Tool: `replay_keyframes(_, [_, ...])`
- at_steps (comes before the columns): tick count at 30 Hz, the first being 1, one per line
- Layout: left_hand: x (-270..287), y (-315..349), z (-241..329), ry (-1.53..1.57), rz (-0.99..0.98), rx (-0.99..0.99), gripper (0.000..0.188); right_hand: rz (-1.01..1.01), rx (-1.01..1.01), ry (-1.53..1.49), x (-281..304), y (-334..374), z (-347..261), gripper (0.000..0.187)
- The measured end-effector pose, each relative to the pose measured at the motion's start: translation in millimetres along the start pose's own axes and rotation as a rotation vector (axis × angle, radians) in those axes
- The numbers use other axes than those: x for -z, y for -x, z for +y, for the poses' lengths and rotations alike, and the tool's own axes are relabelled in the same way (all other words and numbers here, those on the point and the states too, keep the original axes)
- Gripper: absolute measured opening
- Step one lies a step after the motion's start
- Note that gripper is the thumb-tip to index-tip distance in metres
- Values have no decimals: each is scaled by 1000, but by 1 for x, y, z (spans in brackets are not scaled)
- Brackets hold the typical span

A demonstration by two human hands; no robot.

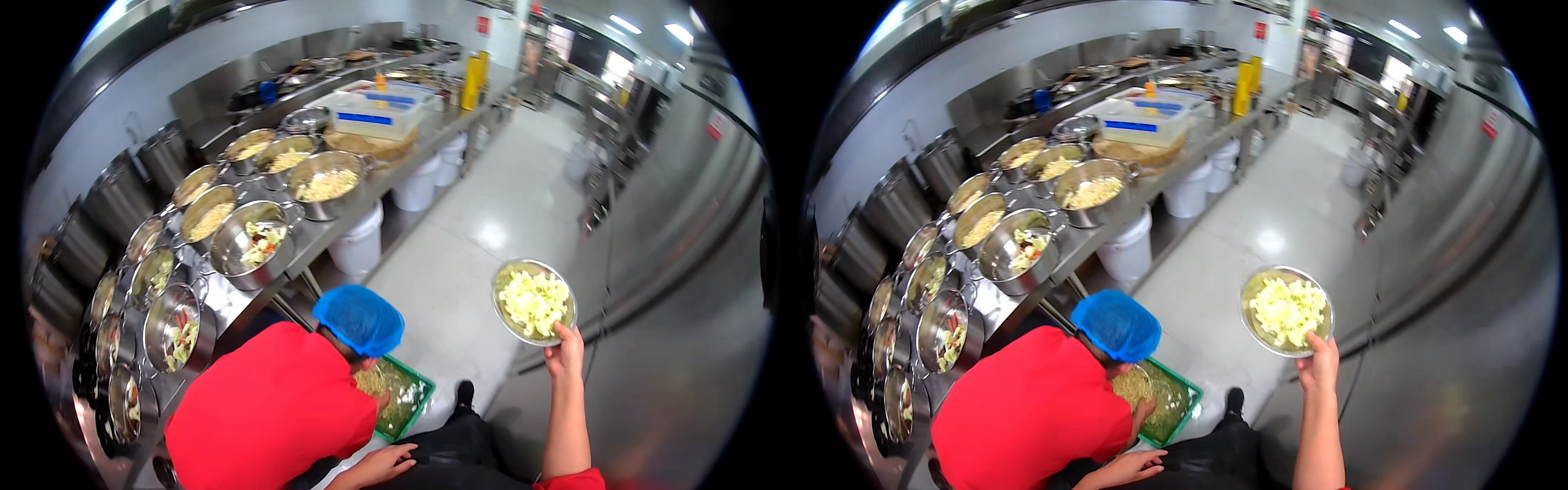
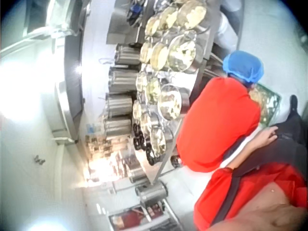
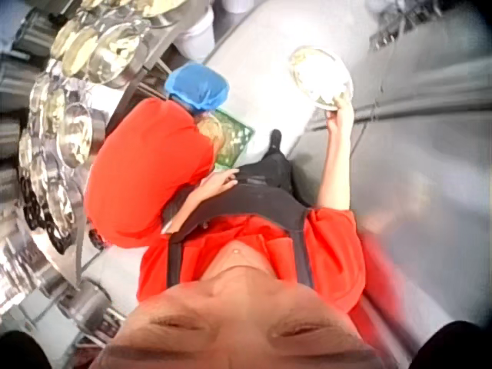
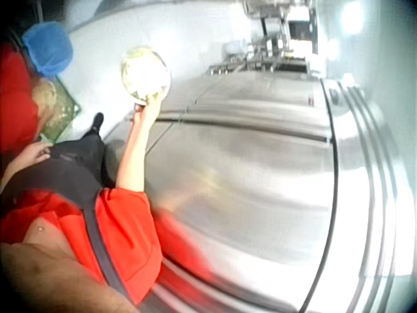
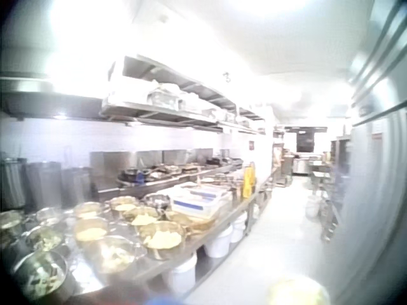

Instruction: The person prepares multiple food bowls by transferring cauliflower and bean sprouts from containers into several stainless steel bowls arranged on a prep table, then stacks the assembled bowls.

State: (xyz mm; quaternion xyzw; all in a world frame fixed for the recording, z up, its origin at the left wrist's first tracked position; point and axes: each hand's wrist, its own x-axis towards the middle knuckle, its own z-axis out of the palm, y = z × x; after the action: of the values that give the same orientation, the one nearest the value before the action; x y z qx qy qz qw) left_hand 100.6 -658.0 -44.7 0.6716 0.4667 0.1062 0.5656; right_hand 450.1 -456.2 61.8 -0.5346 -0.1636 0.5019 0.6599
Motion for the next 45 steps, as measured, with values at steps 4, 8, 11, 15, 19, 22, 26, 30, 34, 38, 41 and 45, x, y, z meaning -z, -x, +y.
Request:
replay_keyframes(4, [-5,-85,3,-11,255,-59,38,-167,-72,50,-34,-105,-12,30])
replay_keyframes(8, [-2,-179,39,6,338,-31,38,-319,-171,66,-81,-186,-29,32])
replay_keyframes(11, [24,-224,77,29,363,11,39,-415,-252,93,-113,-241,-30,33])
replay_keyframes(15, [51,-268,93,91,523,33,41,-489,-349,163,-150,-306,-21,35])
replay_keyframes(19, [73,-318,84,126,604,76,40,-562,-365,245,-204,-352,-17,32])
replay_keyframes(22, [110,-365,82,114,628,42,38,-629,-395,250,-257,-385,-20,31])
replay_keyframes(26, [196,-418,86,178,665,20,36,-709,-360,249,-345,-424,-34,30])
replay_keyframes(30, [306,-462,100,147,601,125,46,-778,-287,246,-428,-474,-44,30])
replay_keyframes(34, [379,-493,103,75,627,190,46,-816,-296,301,-488,-521,-39,37])
replay_keyframes(38, [435,-524,106,27,650,163,45,-834,-282,307,-548,-579,-42,30])
replay_keyframes(41, [473,-543,107,29,691,187,45,-883,-128,387,-603,-625,-45,29])
replay_keyframes(45, [517,-566,105,125,796,279,46,-974,40,555,-675,-680,-28,26])
